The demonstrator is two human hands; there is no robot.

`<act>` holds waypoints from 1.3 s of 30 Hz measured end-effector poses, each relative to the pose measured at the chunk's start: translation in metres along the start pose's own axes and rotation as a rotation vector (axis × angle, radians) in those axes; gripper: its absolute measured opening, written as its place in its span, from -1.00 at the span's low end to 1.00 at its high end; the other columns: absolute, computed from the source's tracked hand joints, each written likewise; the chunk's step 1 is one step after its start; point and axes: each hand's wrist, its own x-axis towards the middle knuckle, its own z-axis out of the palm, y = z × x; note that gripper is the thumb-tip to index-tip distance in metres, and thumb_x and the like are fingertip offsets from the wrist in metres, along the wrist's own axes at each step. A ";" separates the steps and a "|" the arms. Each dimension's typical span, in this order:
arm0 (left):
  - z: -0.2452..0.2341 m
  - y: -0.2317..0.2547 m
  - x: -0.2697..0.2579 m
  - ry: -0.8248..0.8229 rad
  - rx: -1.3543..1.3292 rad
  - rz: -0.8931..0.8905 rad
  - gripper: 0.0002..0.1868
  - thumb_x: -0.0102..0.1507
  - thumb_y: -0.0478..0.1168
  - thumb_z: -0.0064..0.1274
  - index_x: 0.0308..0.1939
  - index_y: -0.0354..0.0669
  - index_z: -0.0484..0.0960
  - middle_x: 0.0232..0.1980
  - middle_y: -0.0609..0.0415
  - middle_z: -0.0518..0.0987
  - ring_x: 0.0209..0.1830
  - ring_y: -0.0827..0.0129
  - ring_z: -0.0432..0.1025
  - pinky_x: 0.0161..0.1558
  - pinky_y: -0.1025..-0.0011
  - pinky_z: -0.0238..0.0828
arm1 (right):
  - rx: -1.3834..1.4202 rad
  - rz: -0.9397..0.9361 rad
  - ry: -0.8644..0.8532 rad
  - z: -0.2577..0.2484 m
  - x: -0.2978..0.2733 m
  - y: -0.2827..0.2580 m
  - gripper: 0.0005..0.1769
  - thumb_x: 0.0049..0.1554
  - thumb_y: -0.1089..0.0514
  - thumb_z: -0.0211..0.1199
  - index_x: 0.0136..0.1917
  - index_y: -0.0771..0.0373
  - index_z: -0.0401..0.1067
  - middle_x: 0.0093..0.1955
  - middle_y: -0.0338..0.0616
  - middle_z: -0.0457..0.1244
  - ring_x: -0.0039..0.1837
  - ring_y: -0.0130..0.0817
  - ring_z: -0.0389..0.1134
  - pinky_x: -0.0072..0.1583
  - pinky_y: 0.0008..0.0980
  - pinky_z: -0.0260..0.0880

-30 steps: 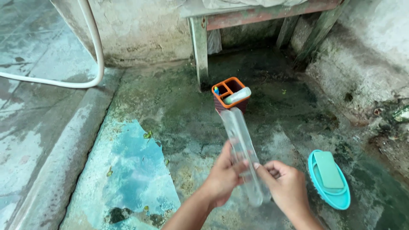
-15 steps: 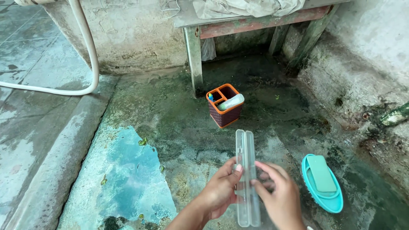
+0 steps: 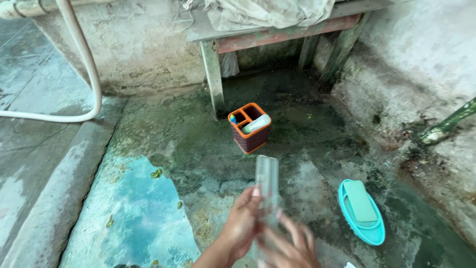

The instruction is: Cleaning a plastic toothbrush holder and associated brushes using water from an outdoor tap and scrub brushes.

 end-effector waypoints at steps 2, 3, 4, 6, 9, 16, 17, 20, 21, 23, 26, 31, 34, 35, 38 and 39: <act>0.005 0.015 -0.006 0.059 -0.078 -0.002 -0.57 0.41 -0.03 -0.23 0.34 0.04 0.38 0.20 0.08 0.58 0.07 0.26 0.55 -0.10 0.14 0.58 | 0.065 -0.147 0.062 0.012 -0.023 0.027 -0.53 0.14 -0.21 0.34 0.25 -0.07 0.44 0.53 -0.23 0.17 0.63 0.09 -0.07 0.40 0.29 -0.10; 0.008 0.019 -0.008 0.080 -0.066 -0.031 -0.59 0.39 -0.07 -0.20 0.32 0.07 0.39 0.20 0.12 0.60 0.06 0.26 0.55 -0.10 0.13 0.57 | 0.268 0.289 0.126 -0.001 -0.021 0.039 -0.51 0.11 -0.20 0.36 0.24 0.03 0.48 0.37 -0.18 0.27 0.47 -0.02 0.17 0.38 0.12 0.17; 0.010 0.023 -0.011 0.100 -0.054 -0.060 -0.61 0.37 -0.11 -0.17 0.29 0.10 0.39 0.20 0.17 0.61 0.06 0.25 0.55 -0.10 0.12 0.55 | 0.468 0.726 0.190 -0.015 -0.020 0.052 -0.47 0.09 -0.19 0.39 0.22 0.13 0.52 0.20 -0.12 0.37 0.31 -0.13 0.42 0.35 -0.04 0.45; 0.012 0.020 -0.013 0.089 -0.041 -0.072 -0.60 0.33 -0.22 -0.08 0.27 0.10 0.40 0.21 0.19 0.61 0.07 0.26 0.57 -0.09 0.11 0.56 | 0.047 0.804 0.076 -0.068 0.018 0.091 -0.11 -0.08 -0.28 0.47 0.38 0.19 0.34 0.31 0.04 0.28 0.33 0.06 0.34 0.31 0.03 0.37; 0.010 0.009 -0.006 0.071 -0.009 -0.069 -0.53 0.27 -0.39 0.03 0.24 0.05 0.43 0.19 0.18 0.62 0.04 0.26 0.59 -0.10 0.10 0.58 | -0.285 1.061 -0.312 -0.106 0.064 0.127 0.37 -0.25 -0.37 0.61 0.58 0.14 -0.05 0.48 0.10 0.10 0.40 0.19 0.20 0.30 0.09 0.30; 0.003 -0.025 0.019 -0.010 0.072 -0.122 -0.53 0.24 -0.51 0.09 0.19 -0.07 0.44 0.08 0.14 0.65 -0.08 0.25 0.61 -0.16 0.05 0.61 | -0.140 1.299 -0.798 -0.120 0.047 0.156 0.45 -0.21 -0.31 0.56 0.72 0.00 -0.18 0.49 -0.04 0.24 0.34 -0.02 0.47 0.30 -0.10 0.54; 0.001 -0.030 0.022 -0.013 0.074 -0.118 -0.53 0.24 -0.51 0.09 0.19 -0.07 0.44 0.08 0.14 0.65 -0.08 0.25 0.61 -0.16 0.05 0.61 | -0.140 1.299 -0.793 -0.124 0.029 0.172 0.45 -0.21 -0.31 0.56 0.72 0.00 -0.18 0.49 -0.04 0.24 0.34 -0.02 0.47 0.30 -0.10 0.54; -0.018 -0.057 0.050 -0.035 0.077 -0.128 -0.51 0.21 -0.51 0.05 0.16 0.01 0.40 0.08 0.12 0.67 -0.09 0.26 0.61 -0.19 0.09 0.54 | -0.132 1.268 -0.705 -0.124 -0.022 0.228 0.53 -0.29 -0.25 0.66 0.71 -0.03 -0.22 0.51 -0.05 0.24 0.46 0.00 0.37 0.42 -0.08 0.42; -0.031 -0.078 0.074 -0.163 -0.006 -0.023 -0.48 0.18 -0.54 0.04 0.13 0.01 0.35 0.05 0.01 0.68 -0.09 0.16 0.64 -0.11 0.06 0.62 | -0.118 1.312 -0.815 -0.118 -0.039 0.255 0.61 -0.27 -0.29 0.69 0.73 -0.04 -0.31 0.51 0.01 0.22 0.47 0.03 0.33 0.44 -0.05 0.34; -0.030 -0.089 0.100 -0.315 -0.083 0.089 -0.45 0.15 -0.58 0.02 0.11 0.02 0.31 0.03 -0.10 0.69 -0.08 0.06 0.68 -0.02 0.04 0.69 | -0.107 1.357 -0.900 -0.084 -0.099 0.317 0.68 -0.25 -0.34 0.71 0.75 -0.05 -0.41 0.51 0.07 0.21 0.48 0.07 0.29 0.46 -0.01 0.25; 0.021 -0.048 0.095 -0.211 -0.064 0.202 -0.59 0.18 -0.57 0.09 0.04 -0.24 0.38 -0.15 -0.26 0.73 -0.22 0.04 0.65 -0.12 0.01 0.70 | -0.383 0.852 -0.292 -0.074 -0.097 0.349 0.49 -0.23 -0.41 0.59 0.66 -0.14 -0.31 0.61 0.23 -0.08 0.60 0.34 -0.07 0.44 0.12 -0.04; 0.107 0.059 0.059 -0.193 0.123 0.233 -0.79 0.24 -0.33 0.23 -0.10 -0.26 0.56 -0.30 0.00 0.66 -0.28 0.28 0.58 -0.25 0.25 0.59 | -0.118 0.694 -0.094 -0.283 0.118 0.187 -0.49 0.10 -0.19 0.30 0.27 -0.02 0.46 0.13 -0.17 0.40 -0.09 -0.27 0.52 -0.09 -0.24 0.55; 0.147 0.109 0.045 -0.247 0.350 0.427 -0.87 0.25 -0.29 0.24 -0.18 -0.24 0.64 -0.29 0.07 0.66 -0.29 0.38 0.55 -0.22 0.38 0.56 | -0.184 0.027 0.394 -0.387 0.194 0.165 -0.74 0.21 0.08 0.24 0.12 0.24 0.43 0.02 -0.06 0.35 -0.18 -0.47 0.37 -0.20 -0.57 0.38; 0.173 0.134 0.016 -0.255 0.354 0.435 -0.87 0.25 -0.29 0.24 -0.18 -0.24 0.64 -0.29 0.07 0.66 -0.29 0.38 0.55 -0.22 0.38 0.56 | -0.192 0.025 0.403 -0.421 0.214 0.153 -0.74 0.21 0.08 0.24 0.12 0.24 0.43 0.02 -0.06 0.35 -0.18 -0.47 0.37 -0.20 -0.57 0.38; 0.234 0.185 -0.039 -0.050 0.666 0.320 -0.91 0.28 -0.30 0.21 -0.18 -0.17 0.62 -0.29 0.17 0.59 -0.29 0.47 0.44 -0.22 0.43 0.40 | -0.435 -0.252 0.680 -0.512 0.273 0.115 -0.73 0.33 0.11 0.33 0.13 0.30 0.34 0.03 -0.04 0.23 -0.15 -0.29 0.23 -0.18 -0.36 0.25; 0.243 0.188 -0.035 -0.114 0.639 0.404 -0.91 0.25 -0.38 0.15 -0.18 -0.20 0.61 -0.30 0.14 0.61 -0.30 0.46 0.46 -0.21 0.45 0.43 | -0.505 -0.322 0.716 -0.534 0.292 0.100 -0.63 0.33 0.06 0.34 0.23 0.33 0.34 0.09 0.06 0.24 0.00 -0.14 0.28 -0.04 -0.29 0.36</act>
